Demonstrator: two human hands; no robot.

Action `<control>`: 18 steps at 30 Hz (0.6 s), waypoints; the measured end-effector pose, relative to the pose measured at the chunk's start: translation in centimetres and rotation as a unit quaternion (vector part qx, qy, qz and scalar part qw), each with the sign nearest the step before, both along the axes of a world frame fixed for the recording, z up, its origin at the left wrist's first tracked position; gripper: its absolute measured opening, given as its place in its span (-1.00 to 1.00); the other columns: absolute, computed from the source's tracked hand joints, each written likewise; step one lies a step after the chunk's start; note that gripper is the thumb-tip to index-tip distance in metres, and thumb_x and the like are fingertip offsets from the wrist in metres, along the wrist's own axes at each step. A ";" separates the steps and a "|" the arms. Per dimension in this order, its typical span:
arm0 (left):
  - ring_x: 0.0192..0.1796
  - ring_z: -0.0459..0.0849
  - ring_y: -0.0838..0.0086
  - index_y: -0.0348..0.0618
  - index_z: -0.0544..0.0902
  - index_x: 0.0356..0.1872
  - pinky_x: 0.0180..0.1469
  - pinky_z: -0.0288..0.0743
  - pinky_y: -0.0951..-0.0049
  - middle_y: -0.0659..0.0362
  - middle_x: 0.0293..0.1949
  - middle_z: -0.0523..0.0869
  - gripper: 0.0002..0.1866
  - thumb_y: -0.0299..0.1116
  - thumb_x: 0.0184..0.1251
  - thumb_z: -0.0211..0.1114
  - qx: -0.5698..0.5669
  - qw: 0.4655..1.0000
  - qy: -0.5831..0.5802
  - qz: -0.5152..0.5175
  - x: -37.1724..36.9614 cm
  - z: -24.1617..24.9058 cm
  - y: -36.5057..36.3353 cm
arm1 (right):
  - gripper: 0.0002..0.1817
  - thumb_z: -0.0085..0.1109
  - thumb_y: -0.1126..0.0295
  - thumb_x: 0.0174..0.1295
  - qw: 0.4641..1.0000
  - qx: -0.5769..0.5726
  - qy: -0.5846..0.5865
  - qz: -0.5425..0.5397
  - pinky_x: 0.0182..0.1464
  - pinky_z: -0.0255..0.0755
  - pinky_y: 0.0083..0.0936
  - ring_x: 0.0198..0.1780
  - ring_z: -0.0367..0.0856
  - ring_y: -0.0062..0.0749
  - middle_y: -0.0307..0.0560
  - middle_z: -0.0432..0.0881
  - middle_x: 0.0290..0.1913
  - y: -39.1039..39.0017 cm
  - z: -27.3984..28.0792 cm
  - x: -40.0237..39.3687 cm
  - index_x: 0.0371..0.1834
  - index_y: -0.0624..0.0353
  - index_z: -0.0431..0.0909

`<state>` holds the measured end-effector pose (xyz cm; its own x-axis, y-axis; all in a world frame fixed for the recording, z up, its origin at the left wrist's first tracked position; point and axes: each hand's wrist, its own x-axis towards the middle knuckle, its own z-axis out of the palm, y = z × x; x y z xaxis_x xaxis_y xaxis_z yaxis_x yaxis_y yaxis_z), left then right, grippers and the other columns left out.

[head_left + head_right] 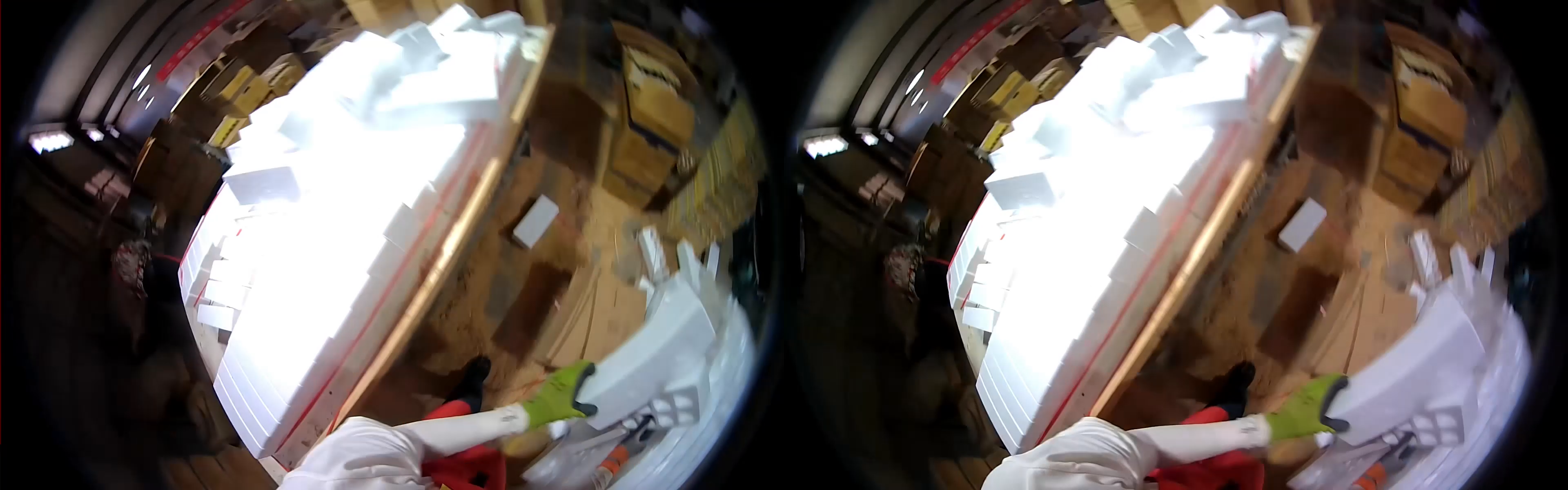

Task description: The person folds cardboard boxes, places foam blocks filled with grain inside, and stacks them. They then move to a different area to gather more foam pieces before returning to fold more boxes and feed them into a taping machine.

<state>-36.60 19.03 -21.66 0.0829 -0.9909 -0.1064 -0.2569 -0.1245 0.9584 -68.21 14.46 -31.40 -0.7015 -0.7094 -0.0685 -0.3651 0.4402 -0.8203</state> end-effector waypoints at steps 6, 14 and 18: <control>-0.04 0.59 0.39 -0.28 0.43 0.08 0.05 0.48 0.44 0.08 -0.10 0.60 -0.39 -0.22 0.08 0.53 -0.139 0.907 0.007 0.397 22.8 13.1 5.4 | -0.55 0.30 0.20 0.26 0.862 -0.110 -0.203 0.451 0.09 0.43 -0.38 0.03 0.58 -0.30 -0.06 0.65 0.04 -12.4 14.7 33.5 0.09 0.31 0.54; 0.17 0.48 0.38 -0.10 0.27 0.37 0.13 0.45 0.35 0.17 0.19 0.45 -0.48 -0.18 0.48 0.07 -0.125 0.736 -0.067 0.662 37.7 17.7 20.9 | -0.48 0.22 -0.05 0.23 0.625 -0.258 0.015 0.737 -0.22 0.50 -0.32 -0.31 0.66 -0.13 0.02 0.68 -0.27 -8.4 33.2 69.2 0.08 0.10 0.56; -0.04 0.53 0.52 0.04 0.38 0.38 0.03 0.46 0.47 0.27 0.15 0.52 -0.46 0.01 0.46 0.07 -0.150 0.647 0.134 0.735 44.4 19.1 24.3 | -0.48 0.35 0.22 0.19 0.547 -0.318 -0.202 0.747 -0.26 0.49 -0.49 -0.33 0.60 -0.39 -0.10 0.65 -0.19 -6.0 37.4 70.4 0.20 0.08 0.45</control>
